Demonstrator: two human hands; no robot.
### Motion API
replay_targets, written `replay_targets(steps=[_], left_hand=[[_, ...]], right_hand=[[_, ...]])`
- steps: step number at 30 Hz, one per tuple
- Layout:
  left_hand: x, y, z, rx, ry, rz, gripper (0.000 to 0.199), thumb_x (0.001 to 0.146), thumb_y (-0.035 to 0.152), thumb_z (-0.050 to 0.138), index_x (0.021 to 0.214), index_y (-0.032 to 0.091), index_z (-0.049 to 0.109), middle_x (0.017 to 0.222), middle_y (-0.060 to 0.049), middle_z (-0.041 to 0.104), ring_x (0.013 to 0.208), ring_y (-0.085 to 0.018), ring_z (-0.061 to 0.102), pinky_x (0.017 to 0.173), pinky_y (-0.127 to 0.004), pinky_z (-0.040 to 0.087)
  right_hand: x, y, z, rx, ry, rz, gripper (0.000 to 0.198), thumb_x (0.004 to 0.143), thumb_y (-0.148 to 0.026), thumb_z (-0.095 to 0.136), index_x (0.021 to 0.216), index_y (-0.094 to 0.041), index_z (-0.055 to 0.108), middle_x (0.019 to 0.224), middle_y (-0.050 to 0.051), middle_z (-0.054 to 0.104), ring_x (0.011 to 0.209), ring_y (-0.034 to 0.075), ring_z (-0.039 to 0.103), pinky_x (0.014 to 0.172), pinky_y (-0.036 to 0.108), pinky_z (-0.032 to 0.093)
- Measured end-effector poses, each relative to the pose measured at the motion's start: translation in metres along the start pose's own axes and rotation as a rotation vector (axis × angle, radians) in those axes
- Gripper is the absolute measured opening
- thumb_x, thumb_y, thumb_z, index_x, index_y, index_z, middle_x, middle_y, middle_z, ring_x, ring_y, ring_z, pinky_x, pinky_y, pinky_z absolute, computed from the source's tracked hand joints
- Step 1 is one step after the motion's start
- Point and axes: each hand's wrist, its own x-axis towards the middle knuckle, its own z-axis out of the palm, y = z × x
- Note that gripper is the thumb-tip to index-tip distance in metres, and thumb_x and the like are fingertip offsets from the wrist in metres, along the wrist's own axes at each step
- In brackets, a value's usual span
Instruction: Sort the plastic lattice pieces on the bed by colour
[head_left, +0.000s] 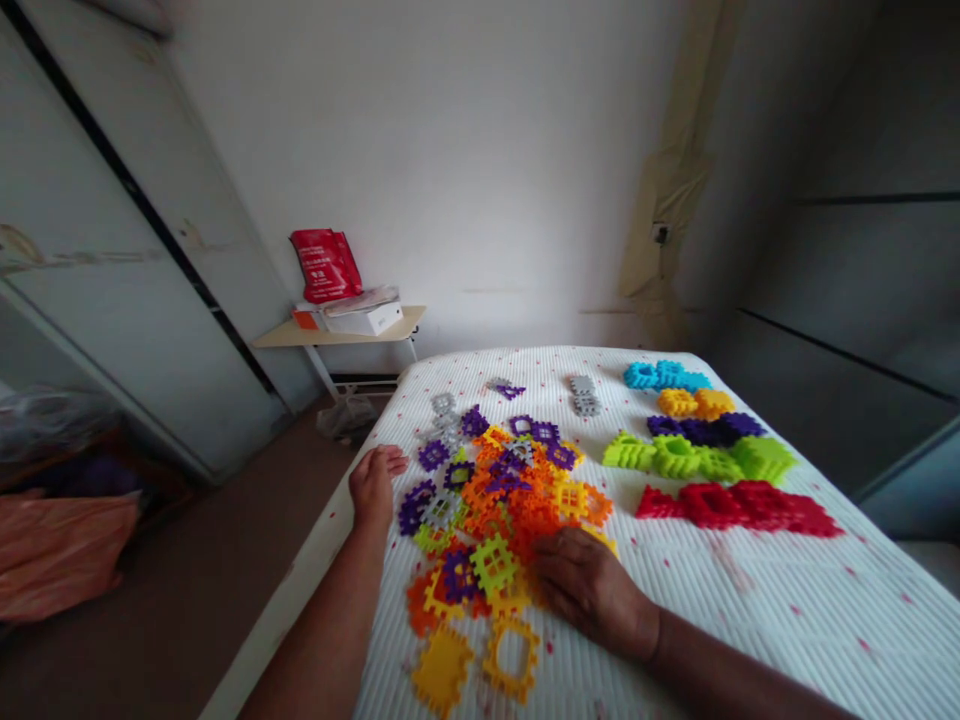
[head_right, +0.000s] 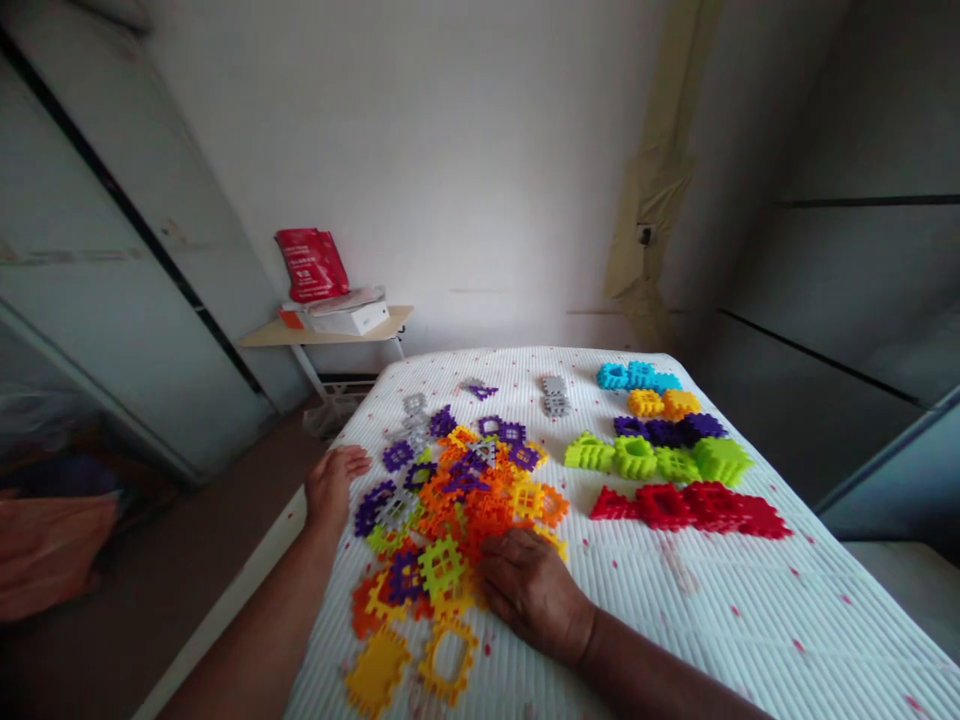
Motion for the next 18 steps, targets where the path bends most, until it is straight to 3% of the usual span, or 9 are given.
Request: replay_targets(steps=[10, 14, 18], left_hand=[[0.001, -0.003, -0.003, 0.020, 0.021, 0.015, 0.027, 0.067, 0.037, 0.052, 0.073, 0.012, 0.059, 0.065, -0.003, 0.063, 0.060, -0.017, 0.063, 0.061, -0.031, 0.052], [-0.003, -0.003, -0.005, 0.040, 0.017, 0.026, 0.030, 0.070, 0.040, 0.051, 0.074, 0.011, 0.059, 0.066, -0.004, 0.063, 0.060, -0.017, 0.064, 0.061, -0.033, 0.053], [-0.004, -0.003, -0.005, 0.050, 0.020, 0.028, 0.032, 0.070, 0.041, 0.050, 0.075, 0.011, 0.059, 0.067, -0.005, 0.064, 0.059, -0.017, 0.063, 0.060, -0.033, 0.053]], right_hand=[[0.007, 0.007, -0.007, 0.000, 0.015, 0.017, 0.016, 0.089, -0.020, 0.043, 0.094, -0.019, 0.058, 0.088, 0.008, 0.065, 0.081, 0.016, 0.059, 0.074, 0.030, 0.046], [0.020, 0.031, -0.017, -0.065, 0.063, 0.069, 0.016, 0.089, -0.018, 0.042, 0.091, -0.018, 0.058, 0.088, 0.008, 0.064, 0.084, 0.017, 0.058, 0.075, 0.029, 0.046], [0.046, 0.062, -0.026, -0.130, 0.098, 0.224, 0.018, 0.087, -0.016, 0.043, 0.090, -0.017, 0.060, 0.084, 0.008, 0.064, 0.080, 0.016, 0.059, 0.072, 0.027, 0.046]])
